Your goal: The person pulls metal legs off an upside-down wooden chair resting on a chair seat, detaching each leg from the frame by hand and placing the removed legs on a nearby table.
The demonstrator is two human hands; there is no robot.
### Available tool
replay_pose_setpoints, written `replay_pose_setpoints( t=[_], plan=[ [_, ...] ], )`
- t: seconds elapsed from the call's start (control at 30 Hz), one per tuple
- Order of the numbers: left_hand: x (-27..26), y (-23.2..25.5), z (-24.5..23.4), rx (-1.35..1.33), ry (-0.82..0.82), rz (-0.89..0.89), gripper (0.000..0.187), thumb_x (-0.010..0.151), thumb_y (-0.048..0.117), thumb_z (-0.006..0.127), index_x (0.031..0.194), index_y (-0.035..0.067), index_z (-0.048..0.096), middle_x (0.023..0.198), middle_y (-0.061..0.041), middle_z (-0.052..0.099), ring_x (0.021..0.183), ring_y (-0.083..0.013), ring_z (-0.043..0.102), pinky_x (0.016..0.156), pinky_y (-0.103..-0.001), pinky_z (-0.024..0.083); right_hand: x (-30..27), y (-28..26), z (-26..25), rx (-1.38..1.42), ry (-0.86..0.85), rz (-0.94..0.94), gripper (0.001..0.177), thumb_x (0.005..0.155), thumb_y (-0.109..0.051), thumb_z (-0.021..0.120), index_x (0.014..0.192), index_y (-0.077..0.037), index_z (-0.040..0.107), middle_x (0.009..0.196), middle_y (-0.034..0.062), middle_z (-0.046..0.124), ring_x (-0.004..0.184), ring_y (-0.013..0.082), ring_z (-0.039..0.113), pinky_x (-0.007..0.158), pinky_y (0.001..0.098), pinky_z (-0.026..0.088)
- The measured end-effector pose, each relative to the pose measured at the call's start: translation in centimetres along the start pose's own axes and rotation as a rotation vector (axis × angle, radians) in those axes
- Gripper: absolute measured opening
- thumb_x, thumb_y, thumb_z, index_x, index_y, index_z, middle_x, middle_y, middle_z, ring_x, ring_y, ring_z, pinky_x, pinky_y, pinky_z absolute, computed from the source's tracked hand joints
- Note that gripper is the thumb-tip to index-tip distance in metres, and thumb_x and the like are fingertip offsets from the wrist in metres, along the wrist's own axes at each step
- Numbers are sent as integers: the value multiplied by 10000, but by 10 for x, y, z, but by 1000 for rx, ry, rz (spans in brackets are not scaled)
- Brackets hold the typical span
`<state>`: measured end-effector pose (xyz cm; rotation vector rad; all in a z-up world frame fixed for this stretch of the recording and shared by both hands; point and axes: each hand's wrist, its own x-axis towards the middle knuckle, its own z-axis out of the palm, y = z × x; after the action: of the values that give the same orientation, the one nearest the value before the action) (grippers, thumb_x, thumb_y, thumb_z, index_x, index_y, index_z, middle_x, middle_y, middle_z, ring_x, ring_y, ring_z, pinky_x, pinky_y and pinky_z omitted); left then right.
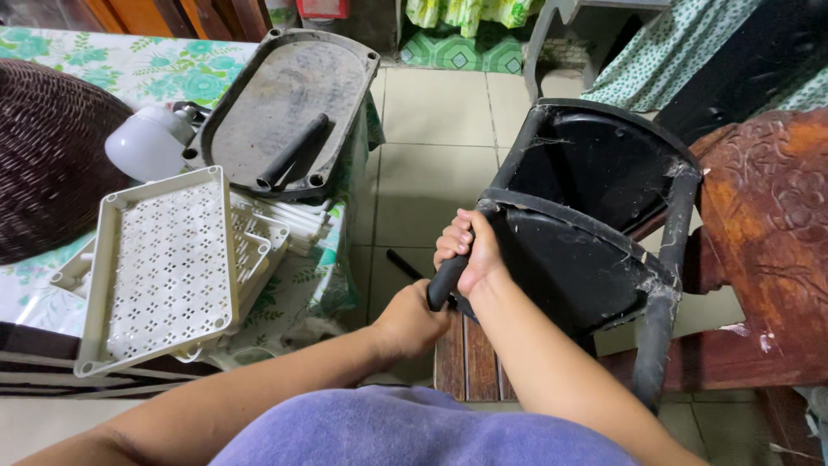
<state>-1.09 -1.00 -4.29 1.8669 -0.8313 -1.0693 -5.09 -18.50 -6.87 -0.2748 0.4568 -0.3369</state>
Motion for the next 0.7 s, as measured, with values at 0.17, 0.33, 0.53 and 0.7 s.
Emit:
replay_pose_setpoints(
  t=[0.17, 0.33, 0.53, 0.7],
  plan=[
    [-5, 2, 14, -408, -168, -205, 130, 839, 113, 639, 950, 82, 578, 581, -38, 533, 434, -164, 472, 403, -346, 377, 1, -10, -4, -198, 305, 16, 327, 887, -242, 648, 648, -213, 427, 533, -84, 392, 452, 73, 393, 485, 258, 372],
    [-8, -6, 11, -951, -585, -319, 174, 883, 80, 609, 860, 172, 463, 563, 33, 428, 399, -82, 376, 397, -259, 298, 16, -8, -13, -374, 481, -39, 353, 866, -239, 636, 616, -187, 391, 492, -31, 384, 410, 132, 371, 438, 316, 343],
    [-12, -13, 18, -1029, -648, -296, 175, 906, 66, 603, 895, 180, 471, 603, 50, 430, 427, -73, 372, 429, -257, 287, 0, -16, -17, -397, 379, 13, 406, 896, -310, 702, 637, -158, 429, 534, -14, 441, 458, 150, 444, 484, 327, 414],
    [-22, 4, 23, -1021, -626, -287, 208, 908, 89, 637, 933, 134, 436, 614, 33, 460, 436, -84, 409, 430, -260, 328, -48, -12, -6, -161, 60, 12, 373, 839, -442, 718, 728, -119, 569, 636, 22, 582, 571, 194, 596, 561, 321, 515]
  ],
)
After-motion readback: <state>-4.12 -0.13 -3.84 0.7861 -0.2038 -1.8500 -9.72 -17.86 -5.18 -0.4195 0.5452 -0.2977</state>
